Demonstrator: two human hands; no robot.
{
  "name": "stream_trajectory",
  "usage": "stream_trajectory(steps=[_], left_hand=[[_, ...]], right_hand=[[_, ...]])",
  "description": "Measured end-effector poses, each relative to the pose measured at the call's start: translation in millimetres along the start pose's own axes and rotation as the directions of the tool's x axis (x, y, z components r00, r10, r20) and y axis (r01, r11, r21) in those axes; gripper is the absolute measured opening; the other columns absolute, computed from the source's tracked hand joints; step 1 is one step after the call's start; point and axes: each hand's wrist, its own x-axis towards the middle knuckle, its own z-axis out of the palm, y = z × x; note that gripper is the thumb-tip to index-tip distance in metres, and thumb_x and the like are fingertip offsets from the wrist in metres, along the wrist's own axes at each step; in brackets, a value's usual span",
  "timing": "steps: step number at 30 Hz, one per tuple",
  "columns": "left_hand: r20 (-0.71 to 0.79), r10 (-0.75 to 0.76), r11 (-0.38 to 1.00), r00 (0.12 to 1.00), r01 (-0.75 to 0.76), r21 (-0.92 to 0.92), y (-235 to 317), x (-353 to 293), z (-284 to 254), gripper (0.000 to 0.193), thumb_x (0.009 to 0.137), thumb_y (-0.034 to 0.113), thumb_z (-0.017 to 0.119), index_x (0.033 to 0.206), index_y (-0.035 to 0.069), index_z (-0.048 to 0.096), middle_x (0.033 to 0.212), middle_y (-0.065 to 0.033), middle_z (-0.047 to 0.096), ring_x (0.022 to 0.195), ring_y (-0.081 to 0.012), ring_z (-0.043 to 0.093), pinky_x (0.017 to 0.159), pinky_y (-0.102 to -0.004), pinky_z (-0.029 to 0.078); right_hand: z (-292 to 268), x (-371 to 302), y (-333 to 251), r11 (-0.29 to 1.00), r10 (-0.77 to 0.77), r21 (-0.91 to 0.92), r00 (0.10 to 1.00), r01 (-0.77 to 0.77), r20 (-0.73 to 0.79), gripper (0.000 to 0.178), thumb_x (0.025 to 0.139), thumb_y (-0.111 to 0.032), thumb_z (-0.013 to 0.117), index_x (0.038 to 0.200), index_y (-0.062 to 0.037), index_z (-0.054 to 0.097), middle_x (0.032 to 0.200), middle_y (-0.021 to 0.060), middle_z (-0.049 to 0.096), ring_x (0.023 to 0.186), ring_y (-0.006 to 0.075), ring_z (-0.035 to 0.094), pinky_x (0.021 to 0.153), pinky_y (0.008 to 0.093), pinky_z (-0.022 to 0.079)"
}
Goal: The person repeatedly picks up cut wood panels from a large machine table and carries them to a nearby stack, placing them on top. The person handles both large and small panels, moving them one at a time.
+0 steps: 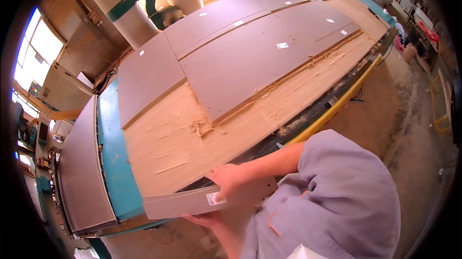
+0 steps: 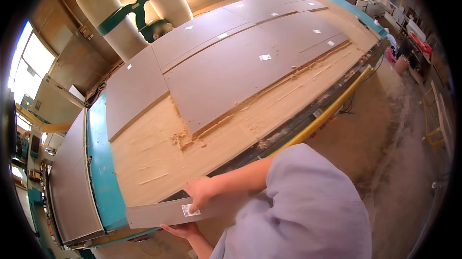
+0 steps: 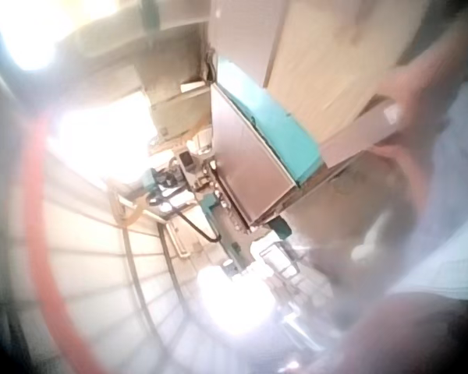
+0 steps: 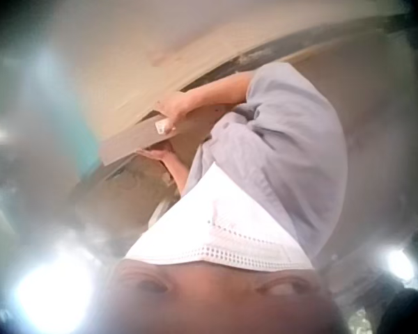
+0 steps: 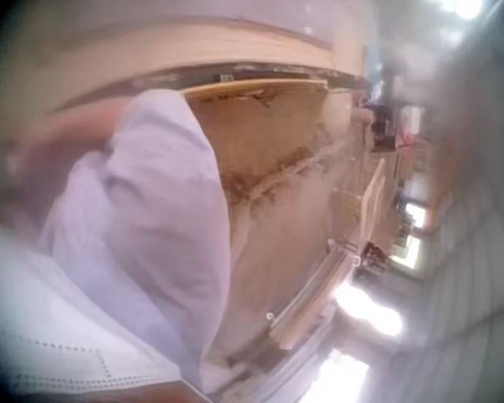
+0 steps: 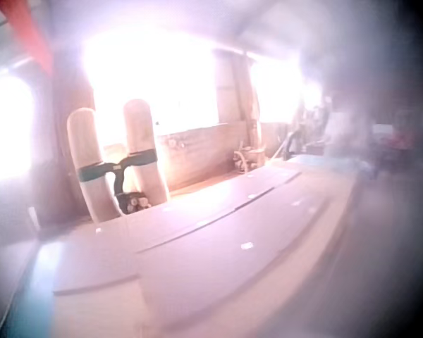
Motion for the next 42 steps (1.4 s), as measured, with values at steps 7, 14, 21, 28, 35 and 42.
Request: stream_trajectory(steps=[7, 14, 21, 28, 35, 42], left_hand=[[0.047, 0.025, 0.997, 0.999, -0.028, 0.068, -49.5, -75.4, 38.4, 0.078, 0.083, 0.064, 0.049, 0.136, 0.008, 0.036, 0.134, -0.0114, 0.04, 0.123, -0.0299, 0.04, 0.102, -0.0474, 0.034], [-0.014, -0.032, 0.949, 0.999, 0.034, 0.312, -135.5, -129.2, 136.0, 0.078, 0.081, 0.062, 0.05, 0.136, 0.007, 0.037, 0.133, -0.0124, 0.041, 0.122, -0.03, 0.041, 0.101, -0.0471, 0.035], [-0.074, 0.126, 0.954, 0.989, -0.101, 0.281, -263.8, -145.1, 138.5, 0.077, 0.081, 0.062, 0.046, 0.135, 0.009, 0.04, 0.139, -0.0098, 0.038, 0.125, -0.0282, 0.037, 0.103, -0.0442, 0.033], [-0.336, 0.338, 0.897, 0.879, -0.192, 0.399, -315.5, -238.1, 237.0, 0.077, 0.08, 0.06, 0.047, 0.135, 0.008, 0.04, 0.139, -0.01, 0.038, 0.124, -0.0298, 0.038, 0.103, -0.0454, 0.032], [-0.3, 0.342, 0.907, 0.89, -0.23, 0.352, -339.9, -326.5, 198.0, 0.079, 0.08, 0.064, 0.043, 0.136, 0.008, 0.039, 0.14, -0.0094, 0.036, 0.125, -0.0293, 0.036, 0.103, -0.0454, 0.031], [-0.495, 0.458, 0.887, 0.739, -0.343, 0.308, -418.9, -434.0, 254.2, 0.075, 0.081, 0.059, 0.044, 0.134, 0.006, 0.039, 0.136, -0.0106, 0.04, 0.121, -0.0304, 0.04, 0.099, -0.0451, 0.035]], right_hand=[[41.4, -64.5, 89.5, 0.875, -0.105, 0.48, 0.993, 0.064, 0.059, 0.074, 0.066, -0.03, 0.077, 0.124, 0.0052, 0.047, 0.114, 0.0201, 0.059, 0.107, 0.0262, 0.057, 0.091, 0.0337, 0.044], [7.3, -176.4, 155.7, 0.918, -0.133, 0.357, 0.981, 0.175, -0.14, 0.08, 0.07, -0.034, 0.071, 0.133, 0.0034, 0.037, 0.122, 0.0232, 0.053, 0.115, 0.0315, 0.052, 0.097, 0.0365, 0.041], [-114.8, -290.4, 439.7, 0.988, -0.063, 0.065, 0.748, 0.141, -0.661, 0.073, 0.076, -0.035, 0.07, 0.133, -0.0009, 0.041, 0.127, 0.0207, 0.051, 0.118, 0.0339, 0.048, 0.1, 0.038, 0.039], [-281.4, -485.8, 699.3, 0.589, 0.474, -0.155, 0.495, -0.793, -0.729, 0.08, 0.076, -0.011, 0.059, 0.144, -0.0046, 0.018, 0.149, 0.0168, 0.021, 0.139, 0.0282, 0.018, 0.114, 0.0366, 0.018], [-322.7, -528.3, 726.6, 0.659, 0.461, -0.214, 0.612, -0.721, -0.642, 0.078, 0.068, -0.01, 0.066, 0.136, -0.0064, 0.03, 0.139, 0.0168, 0.031, 0.132, 0.0326, 0.03, 0.107, 0.0428, 0.03], [-318.6, -569.7, 727.0, 0.696, 0.287, -0.477, 0.817, -0.537, -0.5, 0.069, 0.06, -0.011, 0.068, 0.125, -0.0078, 0.044, 0.127, 0.0168, 0.042, 0.126, 0.0305, 0.036, 0.103, 0.0444, 0.033]])
